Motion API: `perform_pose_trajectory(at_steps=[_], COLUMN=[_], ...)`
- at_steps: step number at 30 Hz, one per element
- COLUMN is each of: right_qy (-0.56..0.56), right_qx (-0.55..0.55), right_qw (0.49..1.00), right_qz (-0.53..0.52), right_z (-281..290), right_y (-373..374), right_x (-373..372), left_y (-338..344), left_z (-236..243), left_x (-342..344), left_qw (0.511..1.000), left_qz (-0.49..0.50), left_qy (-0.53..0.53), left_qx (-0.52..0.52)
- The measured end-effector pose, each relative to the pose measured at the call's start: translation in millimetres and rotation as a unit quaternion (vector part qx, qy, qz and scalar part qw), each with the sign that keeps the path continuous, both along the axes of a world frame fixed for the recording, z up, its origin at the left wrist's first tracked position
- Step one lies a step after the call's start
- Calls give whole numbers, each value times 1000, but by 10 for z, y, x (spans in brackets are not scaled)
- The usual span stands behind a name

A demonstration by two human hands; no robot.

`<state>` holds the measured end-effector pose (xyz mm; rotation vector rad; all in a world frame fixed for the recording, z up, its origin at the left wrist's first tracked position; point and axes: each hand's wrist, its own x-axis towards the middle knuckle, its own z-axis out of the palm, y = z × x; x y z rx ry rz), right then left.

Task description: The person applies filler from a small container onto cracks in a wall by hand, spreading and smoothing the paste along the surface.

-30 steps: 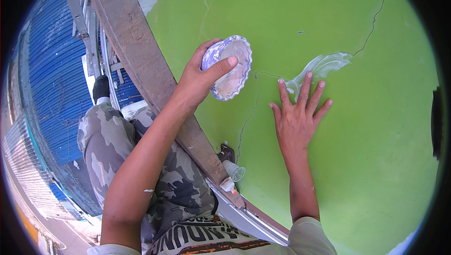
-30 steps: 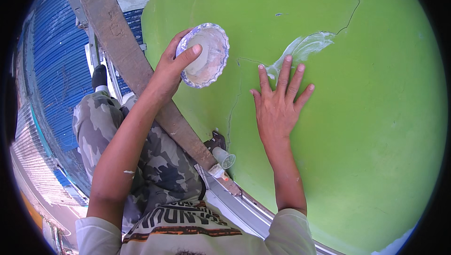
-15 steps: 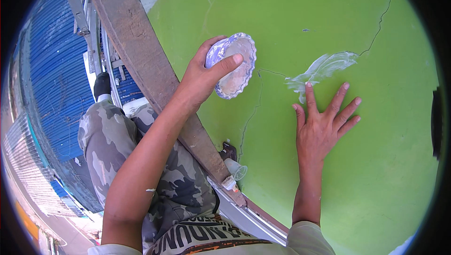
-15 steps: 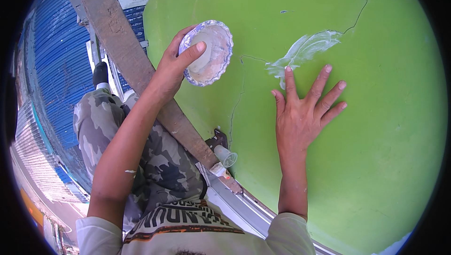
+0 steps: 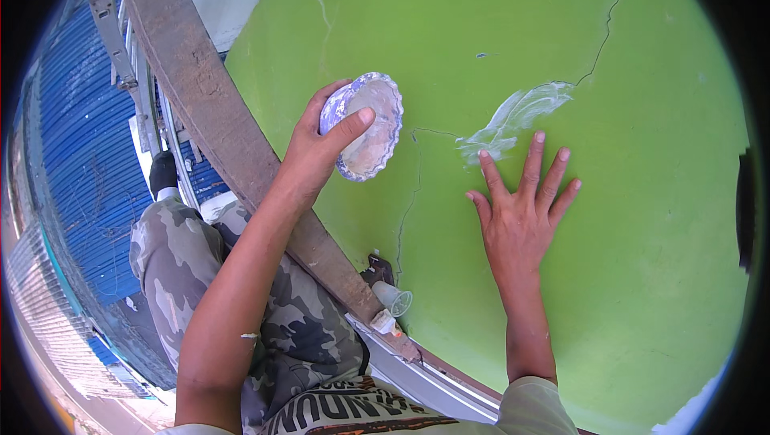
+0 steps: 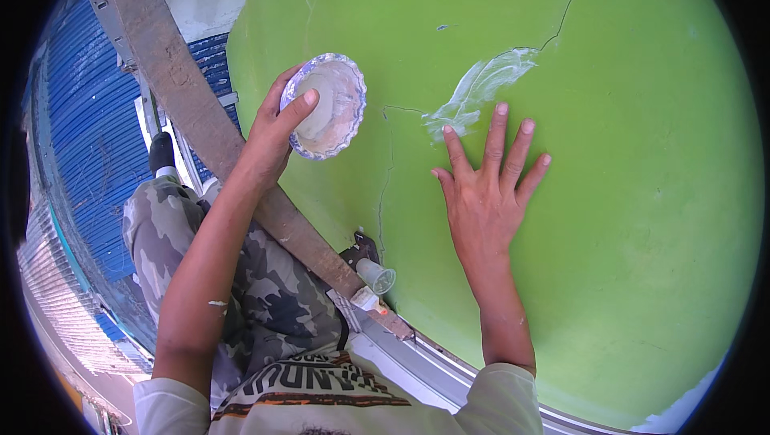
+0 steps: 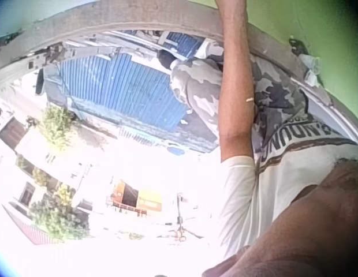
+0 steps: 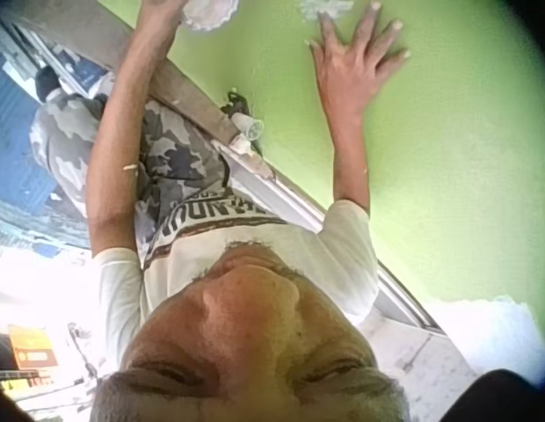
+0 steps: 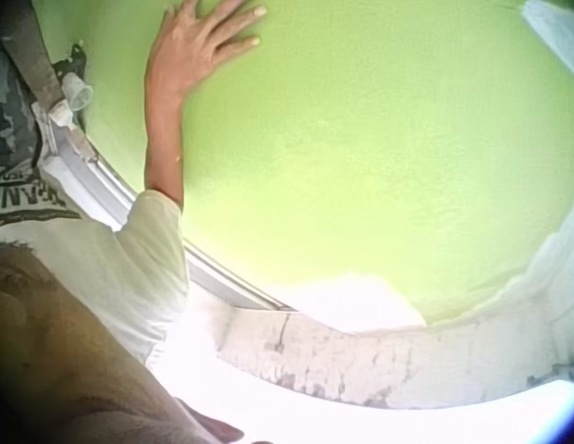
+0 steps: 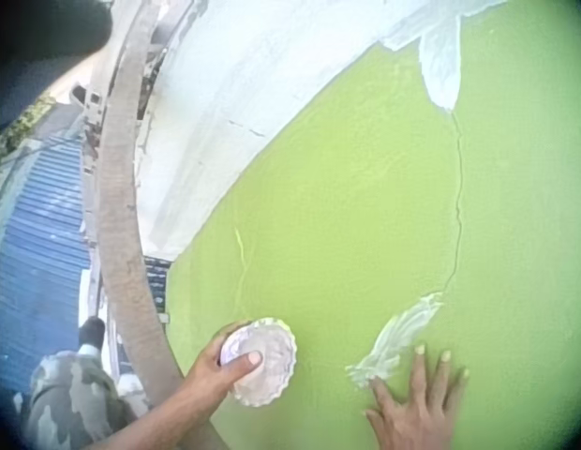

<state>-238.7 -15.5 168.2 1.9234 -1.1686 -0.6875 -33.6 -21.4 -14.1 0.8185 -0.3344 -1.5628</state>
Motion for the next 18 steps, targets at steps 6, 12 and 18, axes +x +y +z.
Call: perform_pose_trajectory(at_steps=[6, 12, 18], right_qy=[-67, -84, -78], right_qx=[-199, -73, -55], right_qw=[975, 993, 995], right_qz=[70, 48, 13], right_z=[594, 118, 441], right_y=[-526, -323, -415], right_x=[437, 204, 344], left_y=[-1, 22, 18], left_z=[-19, 40, 38], left_x=[32, 19, 24], left_qw=[1000, 1000, 1000], left_qz=[-9, -7, -8], left_qy=[13, -2, 3], left_qx=[22, 22, 14])
